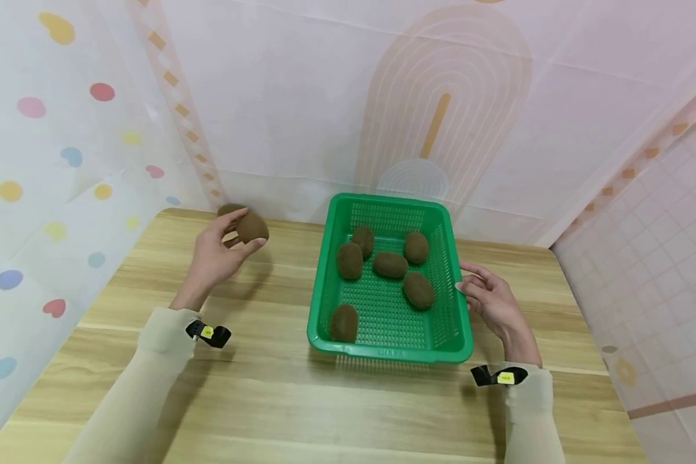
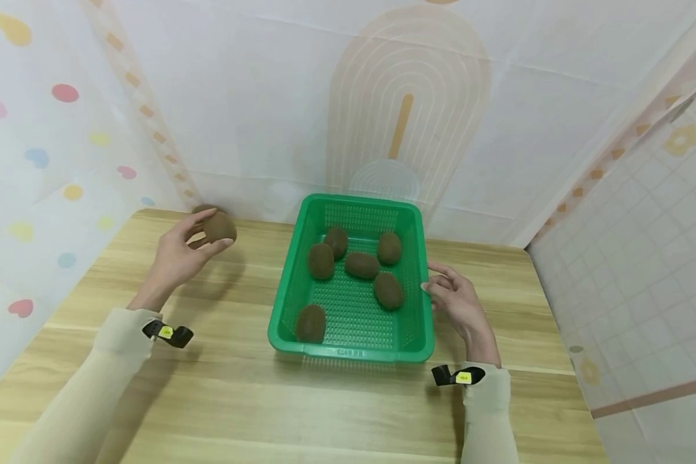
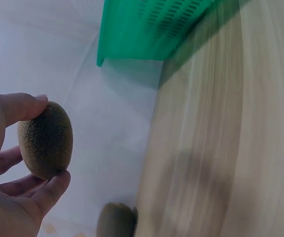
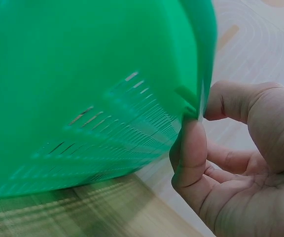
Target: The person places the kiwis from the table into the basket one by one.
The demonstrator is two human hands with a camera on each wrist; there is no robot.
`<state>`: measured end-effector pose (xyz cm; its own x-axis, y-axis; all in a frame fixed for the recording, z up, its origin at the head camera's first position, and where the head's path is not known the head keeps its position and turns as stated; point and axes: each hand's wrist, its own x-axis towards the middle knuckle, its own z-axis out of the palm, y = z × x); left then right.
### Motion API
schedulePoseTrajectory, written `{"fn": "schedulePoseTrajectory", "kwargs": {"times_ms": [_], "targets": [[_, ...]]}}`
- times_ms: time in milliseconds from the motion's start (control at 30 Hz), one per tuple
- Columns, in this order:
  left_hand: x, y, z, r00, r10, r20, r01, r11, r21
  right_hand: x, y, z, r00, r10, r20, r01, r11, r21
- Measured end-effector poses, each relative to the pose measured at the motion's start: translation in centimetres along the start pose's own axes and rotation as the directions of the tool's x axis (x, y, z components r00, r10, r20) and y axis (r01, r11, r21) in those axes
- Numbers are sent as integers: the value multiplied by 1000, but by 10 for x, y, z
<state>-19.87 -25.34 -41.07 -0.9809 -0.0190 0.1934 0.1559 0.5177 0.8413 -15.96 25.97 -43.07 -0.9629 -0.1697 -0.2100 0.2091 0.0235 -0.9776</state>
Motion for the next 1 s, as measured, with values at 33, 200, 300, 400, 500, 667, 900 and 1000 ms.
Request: {"fn": "schedulePoseTrajectory", "kwargs": {"times_ms": [33, 200, 300, 400, 500, 667, 900, 1000], "targets": [[0, 3, 1, 1000, 9, 4, -9, 1000, 0, 0, 0, 0, 1000, 3, 4, -3, 1000, -1], [-2, 16, 4, 999, 35, 15, -35, 999, -12, -1, 1, -1, 1000, 19, 7, -19, 1000, 7], [-3, 23, 5, 999, 47, 18, -47, 999, -28, 0, 1, -1, 1000, 14, 9, -14, 1000, 8], [-4, 28, 7, 998, 63, 22, -62, 997, -50, 1, -1, -1, 1000, 9, 14, -9, 1000, 8], [-4, 33, 8, 996, 86, 27, -84, 995, -62, 2, -2, -1, 1000, 4, 18, -4, 1000, 10], [-7, 39, 13, 994, 107, 30, -105, 993, -61, 1, -1, -1, 1000, 4, 18, -4, 1000, 14], [-8, 45, 19, 989, 142, 31, -139, 988, -73, 2, -1, -2, 1000, -4, 21, 4, 1000, 25], [-9, 48, 22, 987, 156, 35, -153, 985, -77, 2, -1, -2, 1000, -8, 23, 7, 1000, 30]]}}
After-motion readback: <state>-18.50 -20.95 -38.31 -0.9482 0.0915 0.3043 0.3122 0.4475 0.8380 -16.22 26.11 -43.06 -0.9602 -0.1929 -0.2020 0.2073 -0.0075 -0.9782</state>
